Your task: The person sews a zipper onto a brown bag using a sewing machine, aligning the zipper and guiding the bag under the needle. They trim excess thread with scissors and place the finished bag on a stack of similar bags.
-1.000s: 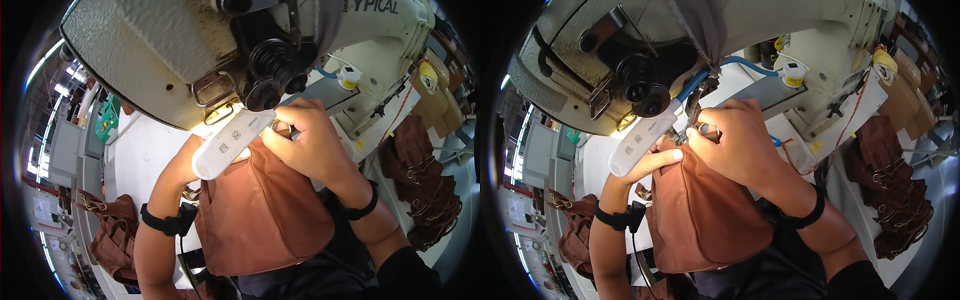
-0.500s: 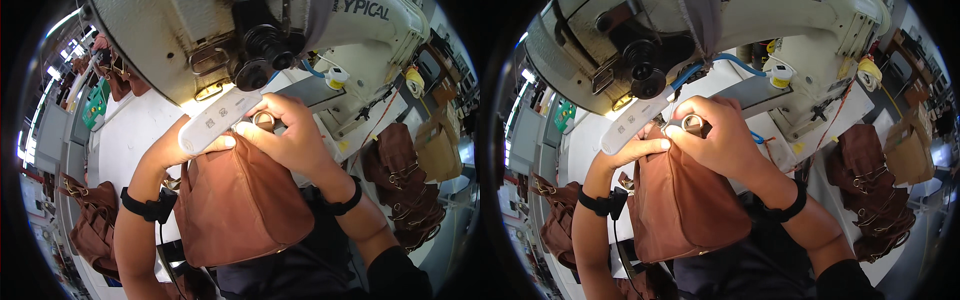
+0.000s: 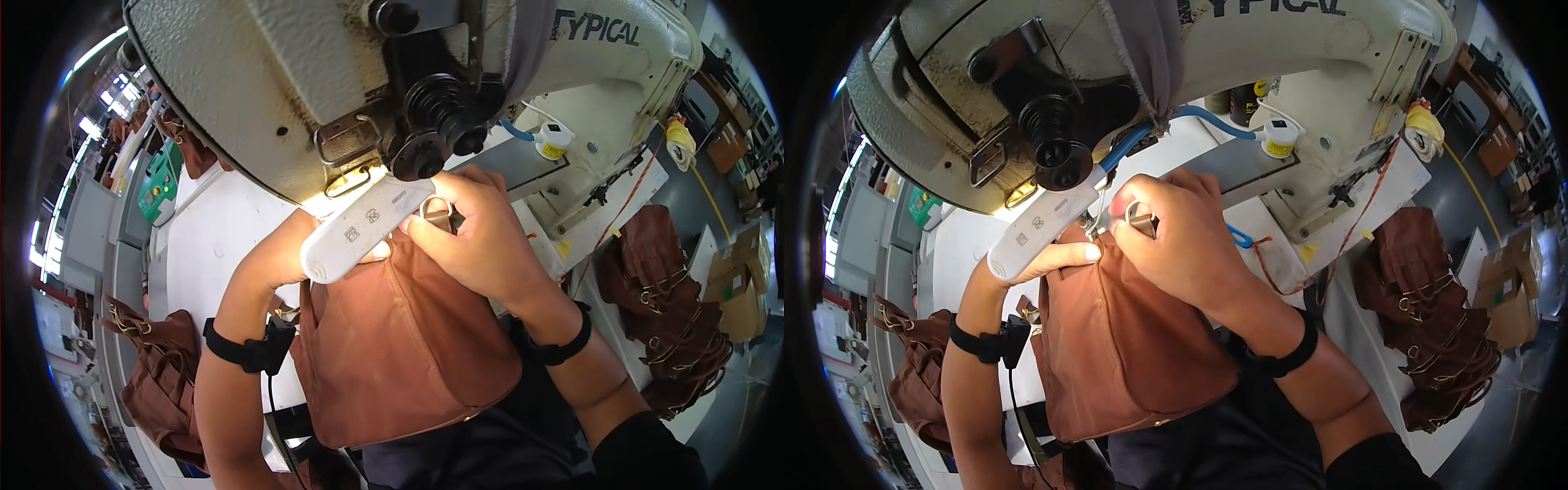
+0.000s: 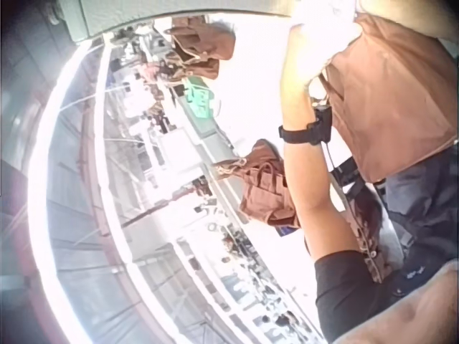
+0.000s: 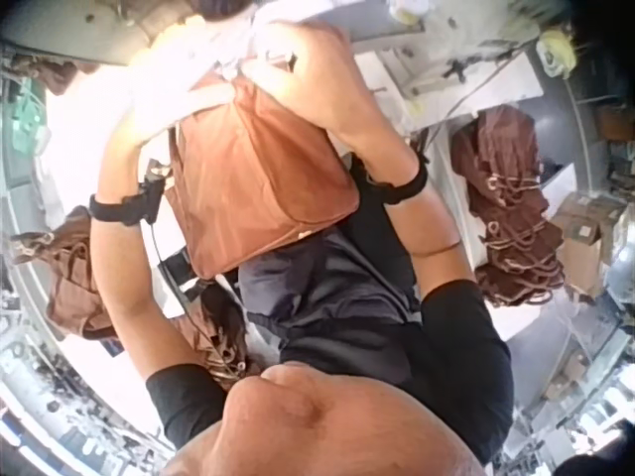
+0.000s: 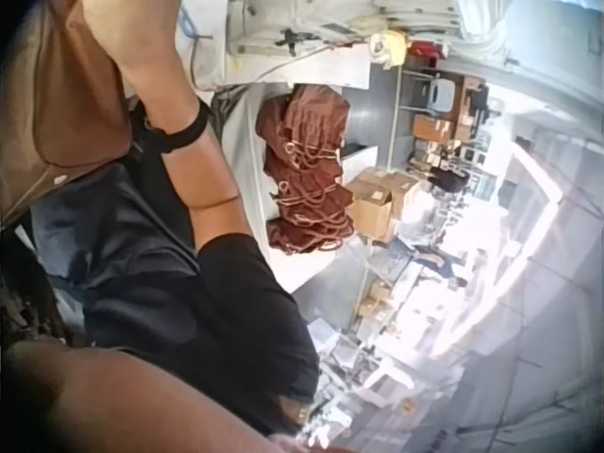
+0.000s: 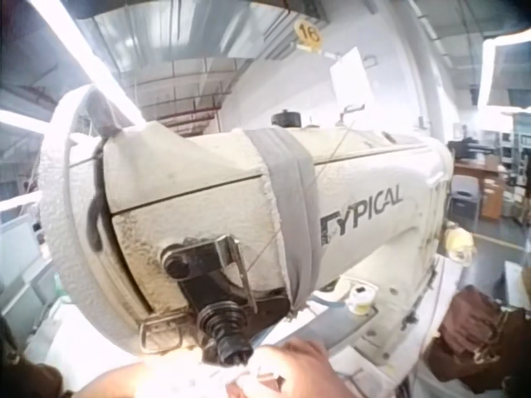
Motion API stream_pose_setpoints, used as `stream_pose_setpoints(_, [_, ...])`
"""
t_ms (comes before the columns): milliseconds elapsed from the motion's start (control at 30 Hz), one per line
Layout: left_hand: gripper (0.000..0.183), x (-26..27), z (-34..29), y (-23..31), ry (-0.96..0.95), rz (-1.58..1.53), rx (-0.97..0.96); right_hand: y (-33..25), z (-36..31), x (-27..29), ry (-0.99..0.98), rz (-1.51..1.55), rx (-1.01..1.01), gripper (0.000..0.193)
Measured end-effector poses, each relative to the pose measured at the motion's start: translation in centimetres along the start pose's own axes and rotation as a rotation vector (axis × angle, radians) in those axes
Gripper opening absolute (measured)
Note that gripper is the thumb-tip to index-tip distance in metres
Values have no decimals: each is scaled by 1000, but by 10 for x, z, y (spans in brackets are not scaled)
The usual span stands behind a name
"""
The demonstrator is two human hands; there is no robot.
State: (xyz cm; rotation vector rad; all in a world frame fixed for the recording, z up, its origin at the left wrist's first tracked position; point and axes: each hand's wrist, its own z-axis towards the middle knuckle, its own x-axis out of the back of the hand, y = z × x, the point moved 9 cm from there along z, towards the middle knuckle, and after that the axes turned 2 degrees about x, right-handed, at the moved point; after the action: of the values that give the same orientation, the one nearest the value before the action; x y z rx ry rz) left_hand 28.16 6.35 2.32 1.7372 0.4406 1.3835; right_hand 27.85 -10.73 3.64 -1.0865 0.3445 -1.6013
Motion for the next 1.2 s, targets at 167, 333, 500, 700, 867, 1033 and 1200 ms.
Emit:
stream_pose_setpoints(167, [89,-1,3,-6,-70,51,62,1,0,3,42,0,21,9])
stream_pose_setpoints(333, [78,2,2,-7,-35,82,85,3,1,0,51,-6,30,9])
stream_pose_setpoints(500, [69,3,4,0,-12,138,-50,0,1,3,54,-26,30,8])
stream_pose_setpoints(700, [74,0,3,11,18,205,-195,2,-3,1,84,-31,35,7])
stream_pose_setpoints(867, [74,3,-1,14,24,170,-164,6,1,-3,62,4,46,7])
stream_pose_setpoints(1033, [73,3,2,14,24,109,-130,6,1,-1,67,-22,38,8])
stream_pose_setpoints(1200, [76,9,2,-5,30,86,-43,5,2,-4,71,2,50,8])
